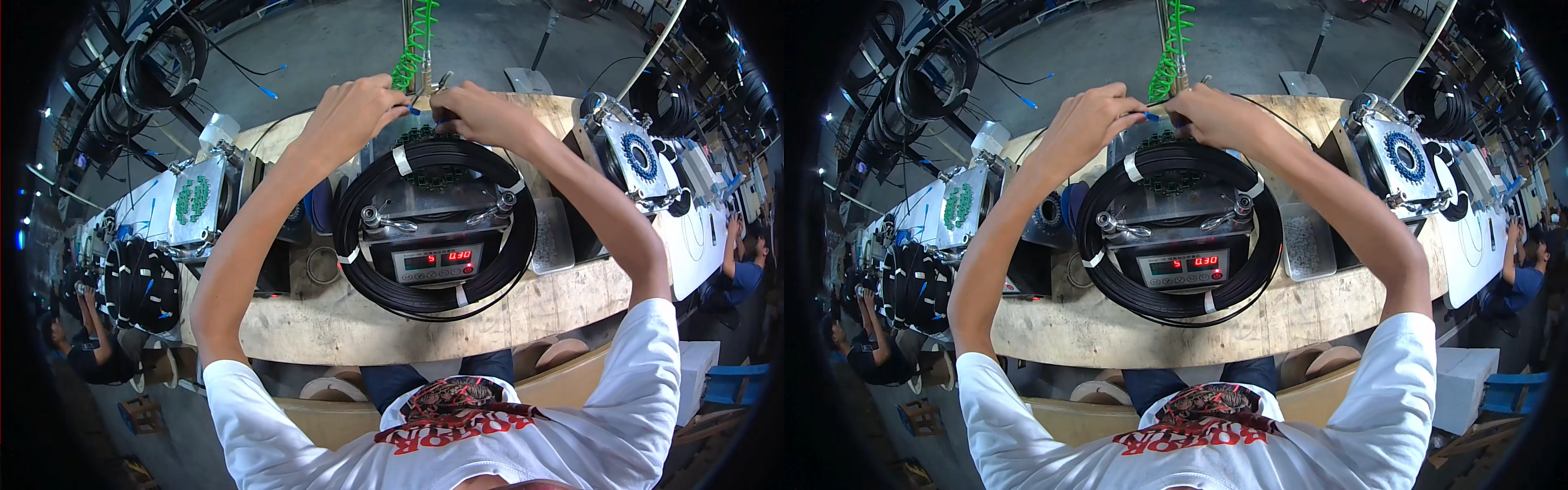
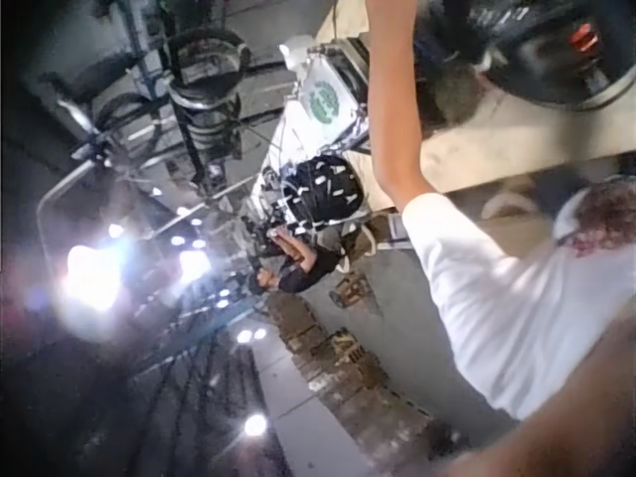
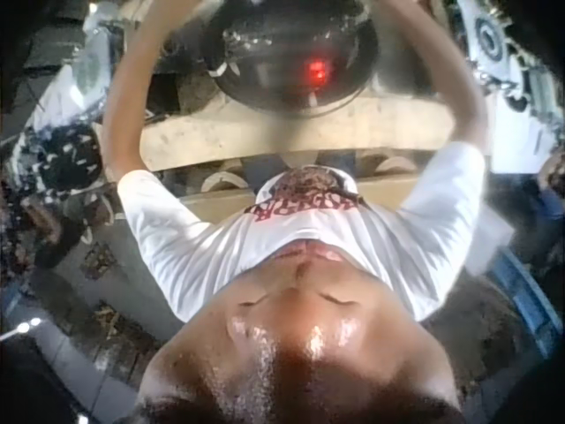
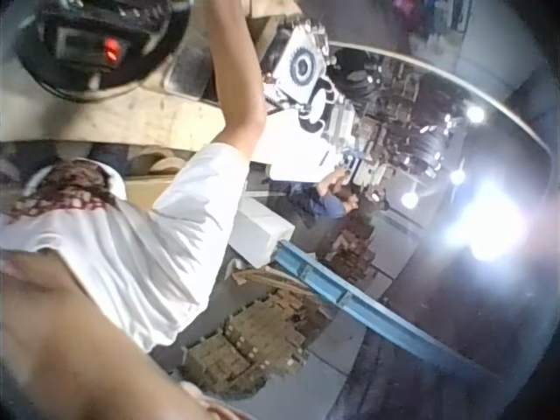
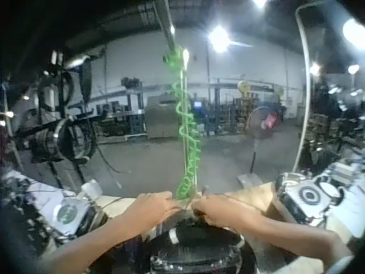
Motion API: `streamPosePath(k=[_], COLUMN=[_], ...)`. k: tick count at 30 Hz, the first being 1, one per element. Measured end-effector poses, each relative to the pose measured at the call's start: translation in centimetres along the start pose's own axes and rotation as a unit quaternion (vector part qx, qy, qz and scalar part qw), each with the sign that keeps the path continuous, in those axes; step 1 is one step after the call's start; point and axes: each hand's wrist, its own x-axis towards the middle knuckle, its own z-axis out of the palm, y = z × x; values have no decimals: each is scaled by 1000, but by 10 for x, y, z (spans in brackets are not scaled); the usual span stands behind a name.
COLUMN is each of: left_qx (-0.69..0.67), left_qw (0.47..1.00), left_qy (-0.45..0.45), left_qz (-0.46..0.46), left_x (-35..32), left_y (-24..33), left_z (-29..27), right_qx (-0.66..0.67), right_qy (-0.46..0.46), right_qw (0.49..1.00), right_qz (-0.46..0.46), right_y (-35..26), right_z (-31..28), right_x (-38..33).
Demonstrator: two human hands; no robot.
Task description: The person pours liquid onto a polishing machine, secures a green connector plate with clamps, and then transfers the plate to a second machine. They place a cable coil onto the second machine, plug the connectors into the plate, secure the clamps, and press buttons on the control panel.
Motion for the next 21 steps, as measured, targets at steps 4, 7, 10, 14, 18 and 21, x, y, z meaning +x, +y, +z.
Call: streamPosePath(k=[4,7,10,14,18,21], left_qx=[56,36,42,59,75,86], left_qw=[994,994,991,989,981,980], left_qy=[-90,-96,-110,-108,-166,-175], left_qz=[13,42,58,82,58,49], left_x=[4,6,10,16,27,25], left_y=[11,9,11,15,21,19], left_z=[-10,-6,-9,-7,-8,-10], right_qx=[85,118,179,260,302,297], right_qy=[78,163,226,228,285,275], right_qw=[993,979,955,932,906,911], right_qz=[-1,12,72,105,85,77], right_y=[15,10,5,10,12,7], right_z=[14,21,24,33,44,51], right_x=[-17,-36,-56,-72,-82,-91])
